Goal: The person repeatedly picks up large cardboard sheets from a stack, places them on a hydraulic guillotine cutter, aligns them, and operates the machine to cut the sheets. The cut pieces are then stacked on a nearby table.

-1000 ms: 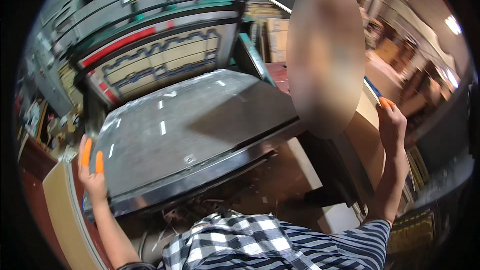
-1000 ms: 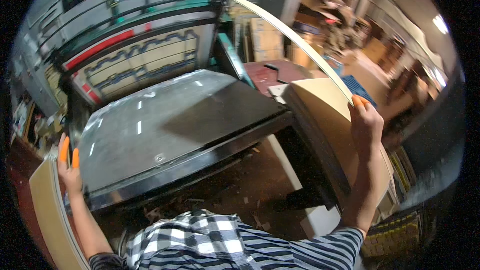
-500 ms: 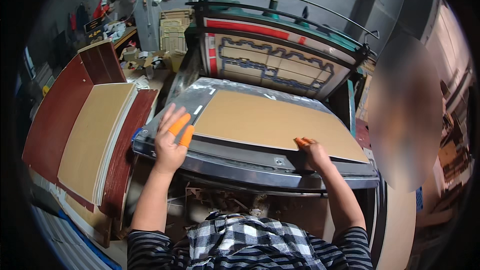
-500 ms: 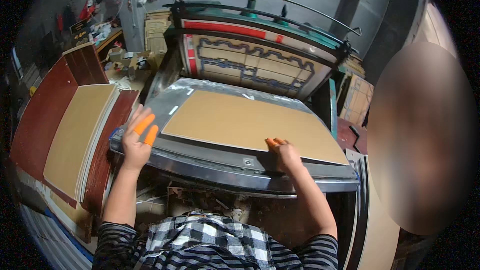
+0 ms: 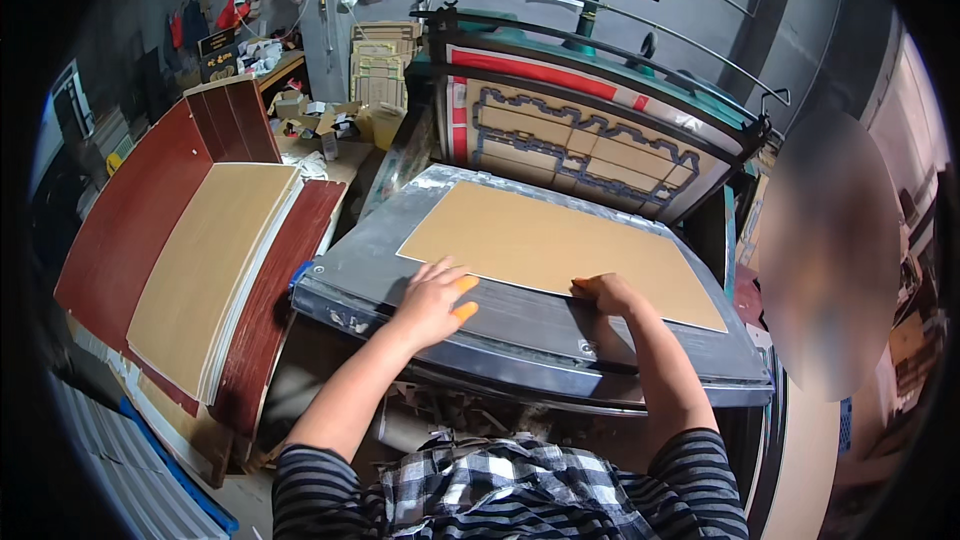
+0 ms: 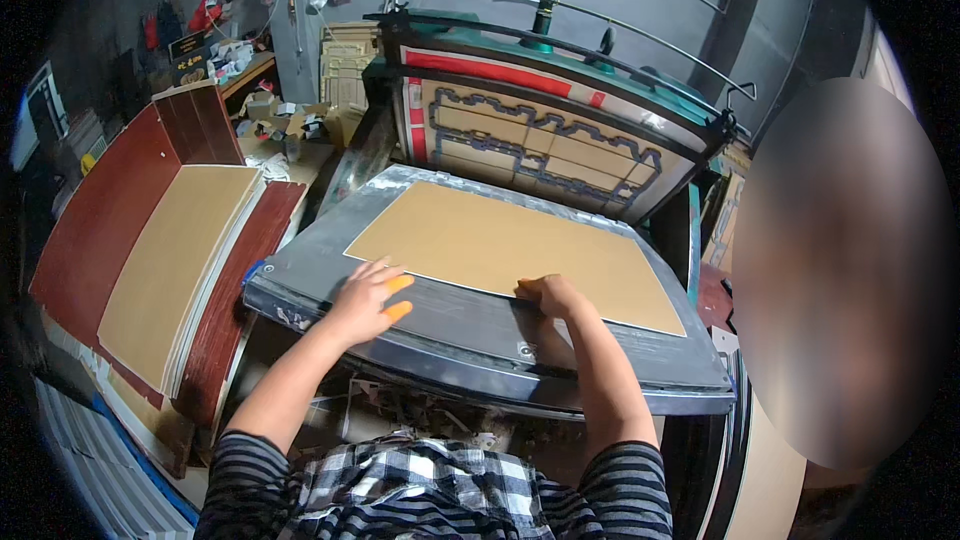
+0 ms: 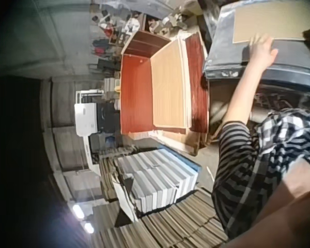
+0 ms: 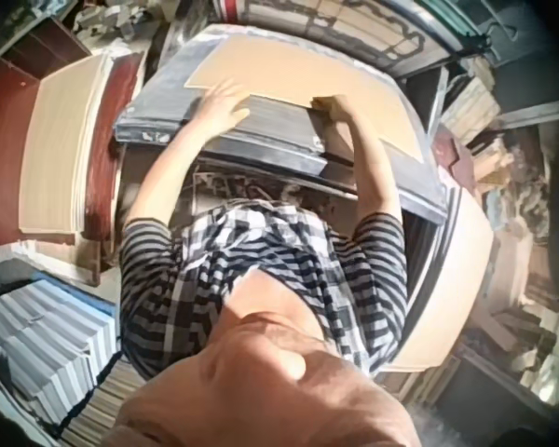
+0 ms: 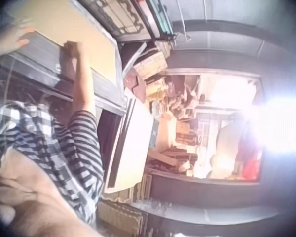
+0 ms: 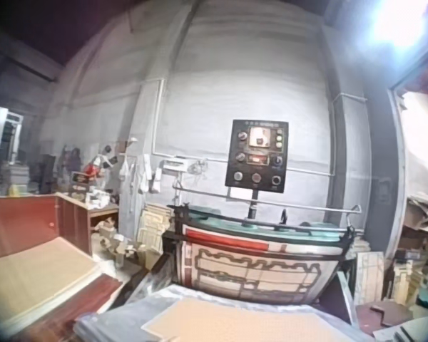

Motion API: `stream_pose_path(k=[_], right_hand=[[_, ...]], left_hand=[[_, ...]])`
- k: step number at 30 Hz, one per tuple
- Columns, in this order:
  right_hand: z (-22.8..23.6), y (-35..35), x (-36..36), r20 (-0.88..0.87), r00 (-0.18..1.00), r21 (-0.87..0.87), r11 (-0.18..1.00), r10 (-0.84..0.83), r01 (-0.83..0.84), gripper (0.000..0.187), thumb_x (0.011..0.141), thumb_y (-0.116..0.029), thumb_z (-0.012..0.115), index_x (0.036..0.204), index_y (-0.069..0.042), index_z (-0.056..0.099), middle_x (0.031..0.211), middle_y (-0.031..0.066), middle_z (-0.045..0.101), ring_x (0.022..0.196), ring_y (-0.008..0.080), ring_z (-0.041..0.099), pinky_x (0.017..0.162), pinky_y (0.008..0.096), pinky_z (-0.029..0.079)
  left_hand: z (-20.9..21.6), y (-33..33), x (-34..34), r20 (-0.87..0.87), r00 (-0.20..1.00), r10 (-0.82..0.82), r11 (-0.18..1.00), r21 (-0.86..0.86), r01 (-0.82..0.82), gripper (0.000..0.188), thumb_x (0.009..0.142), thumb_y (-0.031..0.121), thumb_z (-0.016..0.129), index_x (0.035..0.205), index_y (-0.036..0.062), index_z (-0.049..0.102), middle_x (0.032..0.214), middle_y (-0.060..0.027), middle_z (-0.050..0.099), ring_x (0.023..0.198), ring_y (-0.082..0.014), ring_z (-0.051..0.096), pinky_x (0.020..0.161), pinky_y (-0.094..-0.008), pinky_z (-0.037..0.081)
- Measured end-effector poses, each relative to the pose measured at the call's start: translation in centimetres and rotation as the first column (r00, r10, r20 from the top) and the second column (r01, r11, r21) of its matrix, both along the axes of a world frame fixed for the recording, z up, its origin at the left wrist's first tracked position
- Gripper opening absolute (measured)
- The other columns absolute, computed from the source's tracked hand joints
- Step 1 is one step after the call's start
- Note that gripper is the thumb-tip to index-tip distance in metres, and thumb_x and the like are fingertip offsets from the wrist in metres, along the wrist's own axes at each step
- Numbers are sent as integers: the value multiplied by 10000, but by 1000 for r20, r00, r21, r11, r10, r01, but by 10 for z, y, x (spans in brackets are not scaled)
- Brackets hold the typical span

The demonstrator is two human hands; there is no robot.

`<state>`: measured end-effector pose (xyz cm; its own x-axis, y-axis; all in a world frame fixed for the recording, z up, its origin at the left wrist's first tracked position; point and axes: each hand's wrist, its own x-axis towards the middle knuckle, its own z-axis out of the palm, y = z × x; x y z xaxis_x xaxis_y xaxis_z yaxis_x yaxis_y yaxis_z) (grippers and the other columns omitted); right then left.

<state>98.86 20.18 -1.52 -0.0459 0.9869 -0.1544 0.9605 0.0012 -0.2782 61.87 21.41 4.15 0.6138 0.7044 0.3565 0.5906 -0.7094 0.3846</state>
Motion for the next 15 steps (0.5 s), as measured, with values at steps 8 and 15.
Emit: stream_pose_path(k=[8, 15], right_hand=[[8, 26, 25, -386, 918, -426, 900, -87, -94, 625, 620, -67, 705, 1235, -58, 593, 1109, 129, 665, 1003, 235, 643, 812, 328, 528], [28, 14, -12, -128, 991, -273, 959, 47, -81, 509, 740, -335, 660, 1222, -175, 620, 1162, 129, 647, 1102, 303, 584, 944, 372, 429]], left_hand=[[-5, 6, 133, -498, 838, -223, 972, -178, 153, 682, 856, 433, 608, 1376, 25, 437, 1471, -136, 371, 1398, -298, 270, 1145, -427, 208], [-31, 5, 145, -469, 840, -273, 944, -299, 140, 626, 881, 296, 513, 1436, 50, 361, 1516, -122, 306, 1416, -299, 235, 1149, -418, 202]])
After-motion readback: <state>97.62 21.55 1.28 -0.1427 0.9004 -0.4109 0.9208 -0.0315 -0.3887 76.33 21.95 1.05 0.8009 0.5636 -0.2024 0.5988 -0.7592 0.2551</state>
